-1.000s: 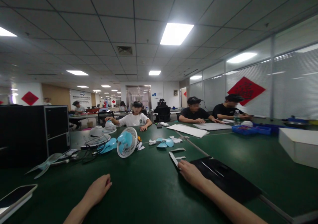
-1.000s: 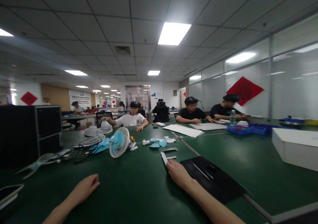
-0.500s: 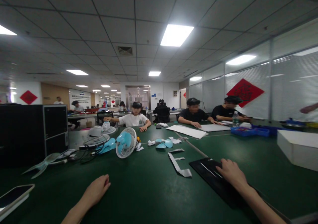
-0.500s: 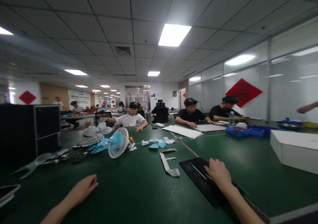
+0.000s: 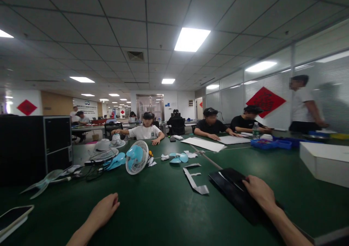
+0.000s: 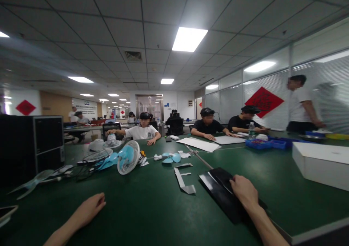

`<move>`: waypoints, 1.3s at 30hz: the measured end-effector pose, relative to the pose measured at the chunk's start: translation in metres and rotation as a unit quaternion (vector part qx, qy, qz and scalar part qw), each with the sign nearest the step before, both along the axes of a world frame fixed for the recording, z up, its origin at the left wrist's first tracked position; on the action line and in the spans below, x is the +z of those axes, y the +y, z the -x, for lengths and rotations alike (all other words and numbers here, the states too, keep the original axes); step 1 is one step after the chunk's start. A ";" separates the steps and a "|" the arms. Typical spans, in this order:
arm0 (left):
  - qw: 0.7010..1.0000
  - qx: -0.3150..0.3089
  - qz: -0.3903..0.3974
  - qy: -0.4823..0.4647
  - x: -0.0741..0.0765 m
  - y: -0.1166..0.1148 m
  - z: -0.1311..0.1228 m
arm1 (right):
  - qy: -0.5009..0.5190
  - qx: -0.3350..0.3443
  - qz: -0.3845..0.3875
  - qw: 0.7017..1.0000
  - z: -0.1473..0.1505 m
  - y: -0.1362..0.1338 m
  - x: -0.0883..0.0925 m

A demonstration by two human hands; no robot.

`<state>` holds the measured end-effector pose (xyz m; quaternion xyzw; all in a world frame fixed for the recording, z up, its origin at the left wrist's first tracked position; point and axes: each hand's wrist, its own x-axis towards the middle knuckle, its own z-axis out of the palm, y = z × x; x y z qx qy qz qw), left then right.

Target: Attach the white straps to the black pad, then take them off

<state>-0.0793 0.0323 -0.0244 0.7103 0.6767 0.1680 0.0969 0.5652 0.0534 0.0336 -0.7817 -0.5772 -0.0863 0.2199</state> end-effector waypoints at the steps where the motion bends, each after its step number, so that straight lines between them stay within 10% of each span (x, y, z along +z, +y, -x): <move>1: 1.000 0.001 -0.001 0.001 0.000 0.000 0.000 | 0.001 -0.002 -0.023 1.000 -0.002 0.000 0.001; 8: 1.000 0.003 -0.007 0.003 0.003 -0.002 -0.003 | 0.081 0.112 -0.154 0.978 0.032 0.013 0.018; 21: 0.996 0.006 -0.076 -0.050 0.039 -0.026 -0.027 | 0.031 0.512 -0.044 0.857 0.262 0.022 0.023; 39: 0.985 -0.123 0.042 -0.109 0.044 -0.042 -0.062 | -0.001 0.550 0.025 0.835 0.330 0.040 -0.017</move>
